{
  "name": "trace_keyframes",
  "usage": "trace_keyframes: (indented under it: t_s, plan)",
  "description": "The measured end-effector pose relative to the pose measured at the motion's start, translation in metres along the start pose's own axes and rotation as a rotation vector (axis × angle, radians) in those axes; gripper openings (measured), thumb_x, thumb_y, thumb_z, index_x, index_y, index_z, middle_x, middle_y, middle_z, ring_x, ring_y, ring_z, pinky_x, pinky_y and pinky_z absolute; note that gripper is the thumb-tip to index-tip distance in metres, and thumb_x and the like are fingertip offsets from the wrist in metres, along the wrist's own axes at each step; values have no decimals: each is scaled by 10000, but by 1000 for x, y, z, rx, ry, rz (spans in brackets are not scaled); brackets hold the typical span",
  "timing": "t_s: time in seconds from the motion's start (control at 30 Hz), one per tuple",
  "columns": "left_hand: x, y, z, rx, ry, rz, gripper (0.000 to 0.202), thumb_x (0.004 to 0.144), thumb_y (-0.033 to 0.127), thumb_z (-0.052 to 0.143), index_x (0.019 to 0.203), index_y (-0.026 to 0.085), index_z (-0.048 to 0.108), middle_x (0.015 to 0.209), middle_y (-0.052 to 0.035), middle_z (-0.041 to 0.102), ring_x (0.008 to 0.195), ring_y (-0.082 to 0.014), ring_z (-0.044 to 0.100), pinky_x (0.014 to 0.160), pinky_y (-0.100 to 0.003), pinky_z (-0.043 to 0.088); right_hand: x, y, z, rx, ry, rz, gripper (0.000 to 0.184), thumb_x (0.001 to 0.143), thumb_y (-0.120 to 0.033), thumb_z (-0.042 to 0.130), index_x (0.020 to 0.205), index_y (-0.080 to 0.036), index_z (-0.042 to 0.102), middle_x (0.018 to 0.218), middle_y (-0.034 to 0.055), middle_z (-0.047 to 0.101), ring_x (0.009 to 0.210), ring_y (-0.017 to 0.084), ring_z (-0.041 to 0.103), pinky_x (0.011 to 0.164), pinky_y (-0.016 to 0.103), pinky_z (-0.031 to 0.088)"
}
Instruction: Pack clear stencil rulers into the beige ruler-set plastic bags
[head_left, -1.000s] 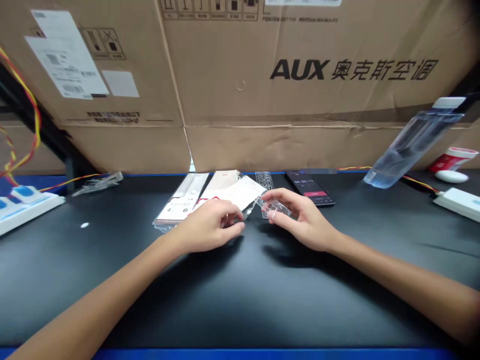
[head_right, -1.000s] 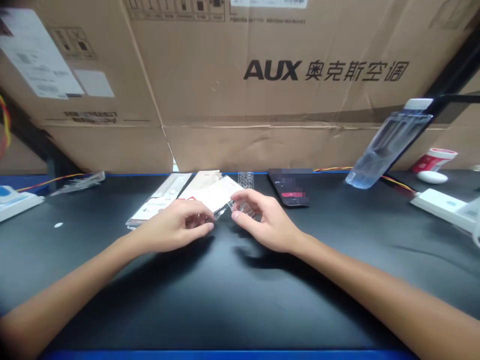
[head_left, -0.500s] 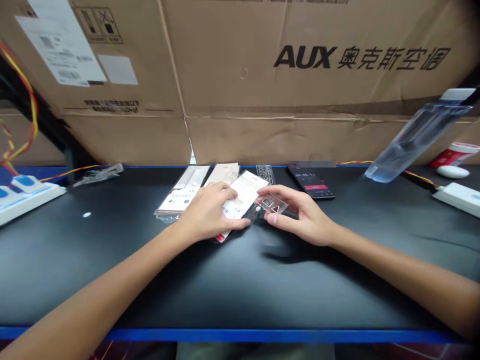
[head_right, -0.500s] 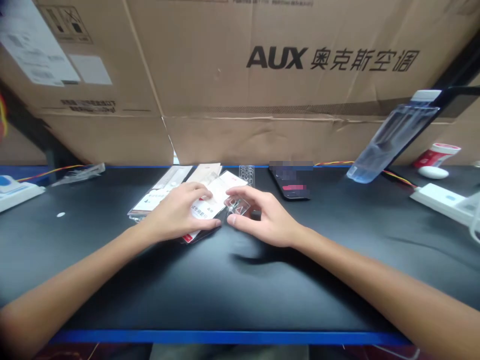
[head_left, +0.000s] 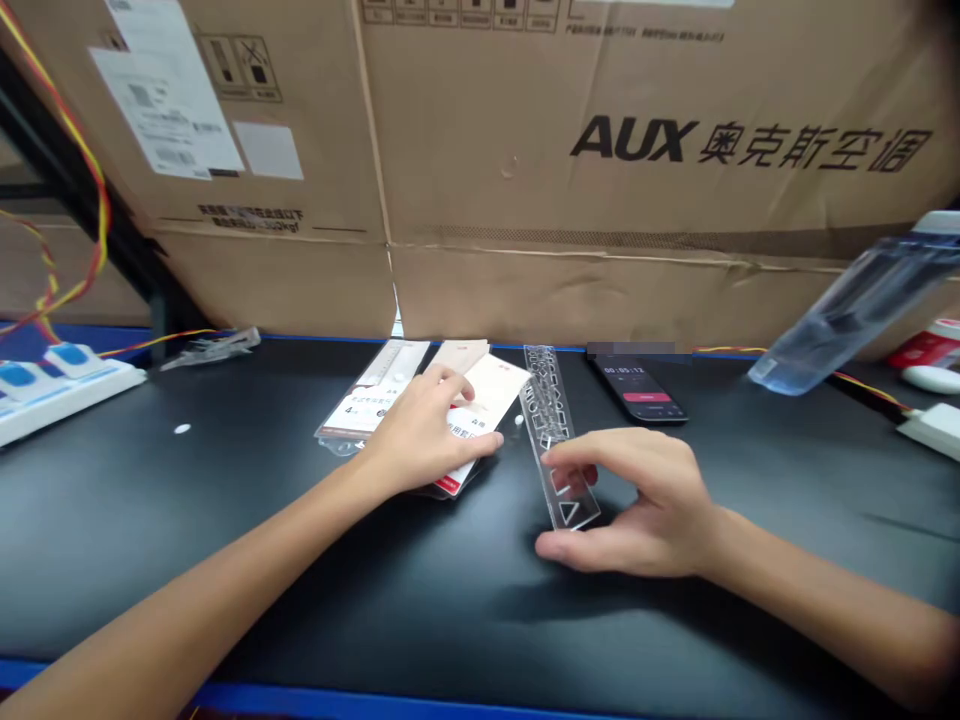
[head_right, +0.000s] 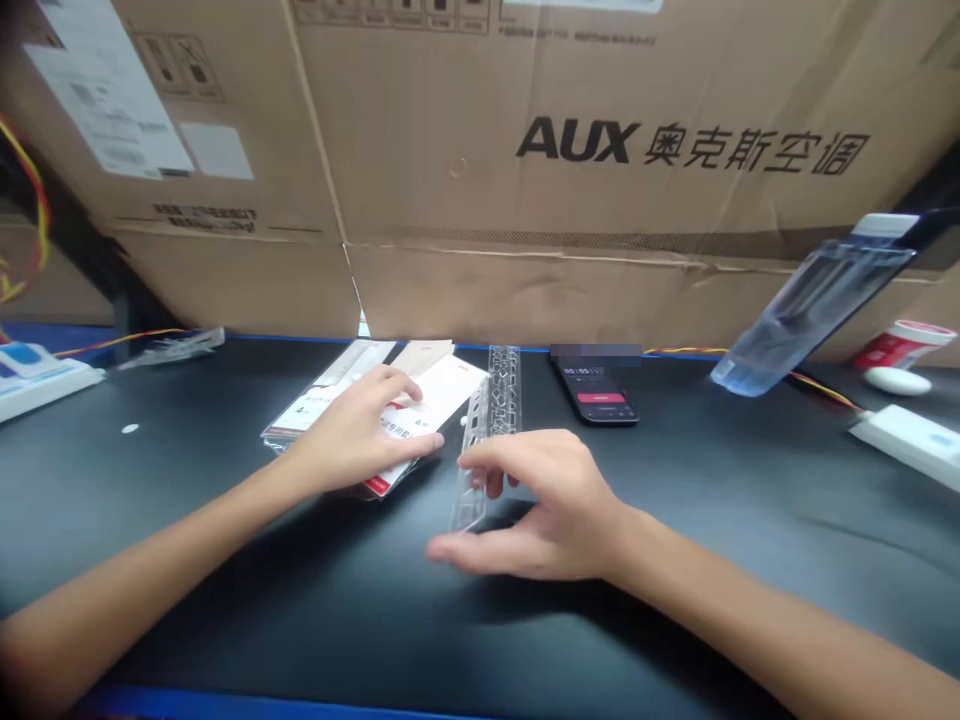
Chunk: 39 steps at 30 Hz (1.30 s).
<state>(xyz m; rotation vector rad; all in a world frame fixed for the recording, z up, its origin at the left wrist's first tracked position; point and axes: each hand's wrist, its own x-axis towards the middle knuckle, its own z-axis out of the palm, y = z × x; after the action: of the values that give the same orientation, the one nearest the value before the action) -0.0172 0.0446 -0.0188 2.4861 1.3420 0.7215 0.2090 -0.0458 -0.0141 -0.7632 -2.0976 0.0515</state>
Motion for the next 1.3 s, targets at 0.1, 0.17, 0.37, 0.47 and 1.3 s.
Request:
trace_keyframes:
  t_s: [0.1, 0.17, 0.37, 0.47, 1.3]
  plan:
    - [1, -1, -2, -15, 12, -22, 435, 730, 569, 708, 989, 237, 598, 1148, -34, 586, 1003, -252, 604, 896, -387, 461, 2, -9, 0, -32, 34, -68, 392, 770, -495, 789, 956, -182, 645, 636, 1, 685, 529, 124, 644, 558, 249, 505]
    - [1, -1, -4, -11, 11, -32, 422, 735, 552, 705, 994, 235, 599, 1146, -37, 590, 1009, -257, 604, 901, -393, 462, 3, -12, 0, -38, 47, -93, 398, 809, -533, 743, 965, -180, 644, 619, -2, 681, 511, 119, 640, 547, 249, 499]
    - [4, -3, -6, -23, 24, -67, 320, 767, 469, 671, 982, 241, 609, 1124, -39, 609, 1043, -254, 603, 934, -397, 456, 4, -14, -2, -65, 81, -167, 383, 850, -518, 713, 1032, -185, 658, 592, -10, 685, 468, 110, 612, 496, 245, 481]
    - [5, -5, -6, -56, 36, -99, 327, 775, 496, 659, 982, 245, 623, 1110, -42, 623, 1037, -259, 608, 928, -408, 461, 7, -16, -6, -71, 84, -165, 354, 844, -496, 730, 1046, -210, 679, 584, -6, 687, 457, 120, 614, 482, 250, 489]
    - [6, -12, -8, -57, 94, -166, 271, 800, 486, 598, 934, 250, 610, 1078, -50, 650, 971, -264, 628, 831, -389, 485, 8, -21, -10, -61, 113, -125, 380, 874, -476, 697, 1203, -286, 683, 627, 23, 708, 485, 176, 647, 466, 296, 518]
